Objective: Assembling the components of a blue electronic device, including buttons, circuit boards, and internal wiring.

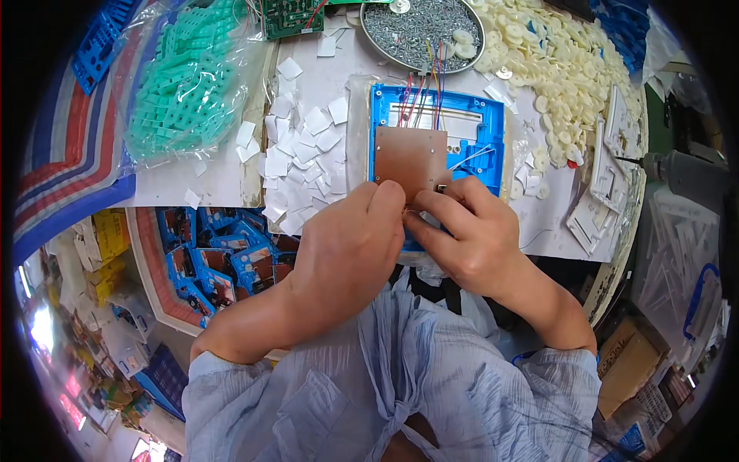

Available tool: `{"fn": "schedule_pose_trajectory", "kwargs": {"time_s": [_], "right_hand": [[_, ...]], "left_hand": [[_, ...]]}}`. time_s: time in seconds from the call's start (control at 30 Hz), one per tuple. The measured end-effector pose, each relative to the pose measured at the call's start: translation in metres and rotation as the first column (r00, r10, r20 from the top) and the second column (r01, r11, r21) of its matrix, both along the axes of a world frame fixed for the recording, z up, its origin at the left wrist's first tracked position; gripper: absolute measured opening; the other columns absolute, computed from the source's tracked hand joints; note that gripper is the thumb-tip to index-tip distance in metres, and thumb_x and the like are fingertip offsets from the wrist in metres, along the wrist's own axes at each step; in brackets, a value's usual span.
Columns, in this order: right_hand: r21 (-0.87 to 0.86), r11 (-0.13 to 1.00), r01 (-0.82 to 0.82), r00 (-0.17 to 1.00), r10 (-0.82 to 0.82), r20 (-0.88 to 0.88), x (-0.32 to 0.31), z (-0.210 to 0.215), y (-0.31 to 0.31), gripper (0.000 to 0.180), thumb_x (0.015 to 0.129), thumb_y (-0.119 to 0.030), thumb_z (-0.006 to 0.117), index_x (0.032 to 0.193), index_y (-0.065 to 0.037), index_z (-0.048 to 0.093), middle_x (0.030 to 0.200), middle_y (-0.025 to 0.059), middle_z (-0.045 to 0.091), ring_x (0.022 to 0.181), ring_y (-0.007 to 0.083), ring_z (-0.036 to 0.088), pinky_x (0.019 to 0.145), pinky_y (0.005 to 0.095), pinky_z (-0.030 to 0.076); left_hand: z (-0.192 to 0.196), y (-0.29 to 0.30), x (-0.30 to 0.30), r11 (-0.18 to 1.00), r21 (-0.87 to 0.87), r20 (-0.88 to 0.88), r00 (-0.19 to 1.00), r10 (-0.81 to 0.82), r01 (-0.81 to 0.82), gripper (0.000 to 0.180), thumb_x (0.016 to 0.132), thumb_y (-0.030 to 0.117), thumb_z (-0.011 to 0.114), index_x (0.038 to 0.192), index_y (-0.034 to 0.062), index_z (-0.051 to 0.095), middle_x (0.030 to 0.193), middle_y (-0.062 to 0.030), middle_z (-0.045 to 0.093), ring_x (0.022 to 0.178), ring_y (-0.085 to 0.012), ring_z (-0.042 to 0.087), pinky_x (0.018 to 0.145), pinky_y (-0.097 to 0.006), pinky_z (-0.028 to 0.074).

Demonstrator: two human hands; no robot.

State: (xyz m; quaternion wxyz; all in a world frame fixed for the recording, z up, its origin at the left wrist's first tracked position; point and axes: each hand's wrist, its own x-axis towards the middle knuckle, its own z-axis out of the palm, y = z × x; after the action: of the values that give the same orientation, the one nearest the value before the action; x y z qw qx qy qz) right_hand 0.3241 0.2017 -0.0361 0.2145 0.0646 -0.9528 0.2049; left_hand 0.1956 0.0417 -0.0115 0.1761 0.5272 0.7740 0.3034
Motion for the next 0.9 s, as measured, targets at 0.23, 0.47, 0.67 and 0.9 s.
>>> {"fn": "schedule_pose_trajectory", "kwargs": {"time_s": [0.23,0.47,0.67,0.9], "right_hand": [[0.038,0.999,-0.036,0.997,0.033,0.070,0.002,0.009,0.006,0.034,0.066,-0.013,0.069,0.097,-0.003,0.077,0.110,0.0047,0.067,0.091,0.0239,0.062,0.070,0.0316,0.056],[0.104,0.993,-0.049,0.981,0.028,0.191,0.008,0.017,0.004,0.035,0.070,-0.014,0.070,0.102,-0.001,0.077,0.124,0.0055,0.064,0.100,0.0265,0.061,0.075,0.0329,0.056],[0.186,0.981,-0.057,0.934,-0.014,0.356,0.012,0.033,-0.009,0.043,0.074,-0.013,0.068,0.113,0.004,0.072,0.128,0.0104,0.062,0.105,0.0307,0.059,0.078,0.0342,0.055],[0.020,1.000,-0.011,0.952,0.004,0.306,0.015,0.025,-0.004,0.050,0.078,-0.013,0.065,0.123,0.007,0.068,0.131,0.0136,0.058,0.110,0.0305,0.058,0.079,0.0358,0.052]], "left_hand": [[0.002,0.002,0.003,0.995,-0.002,0.084,0.992,0.098,-0.098,0.016,0.088,-0.001,0.068,0.093,0.0038,0.054,0.081,-0.0159,0.059,0.072,-0.0389,0.063,0.061,-0.046,0.049],[0.003,0.002,0.001,0.995,-0.007,0.108,0.989,0.101,-0.101,0.016,0.087,-0.002,0.068,0.093,0.0031,0.054,0.082,-0.0164,0.061,0.073,-0.0394,0.063,0.062,-0.045,0.049],[0.002,0.002,-0.002,0.996,-0.013,0.097,0.992,0.086,-0.085,0.015,0.088,-0.001,0.068,0.094,0.0029,0.055,0.083,-0.0162,0.062,0.073,-0.0392,0.064,0.062,-0.044,0.050],[0.003,-0.004,-0.008,0.995,0.026,0.219,0.972,0.084,-0.092,0.010,0.092,0.000,0.070,0.096,0.0016,0.061,0.080,-0.0120,0.064,0.070,-0.0236,0.066,0.062,-0.035,0.051]]}}
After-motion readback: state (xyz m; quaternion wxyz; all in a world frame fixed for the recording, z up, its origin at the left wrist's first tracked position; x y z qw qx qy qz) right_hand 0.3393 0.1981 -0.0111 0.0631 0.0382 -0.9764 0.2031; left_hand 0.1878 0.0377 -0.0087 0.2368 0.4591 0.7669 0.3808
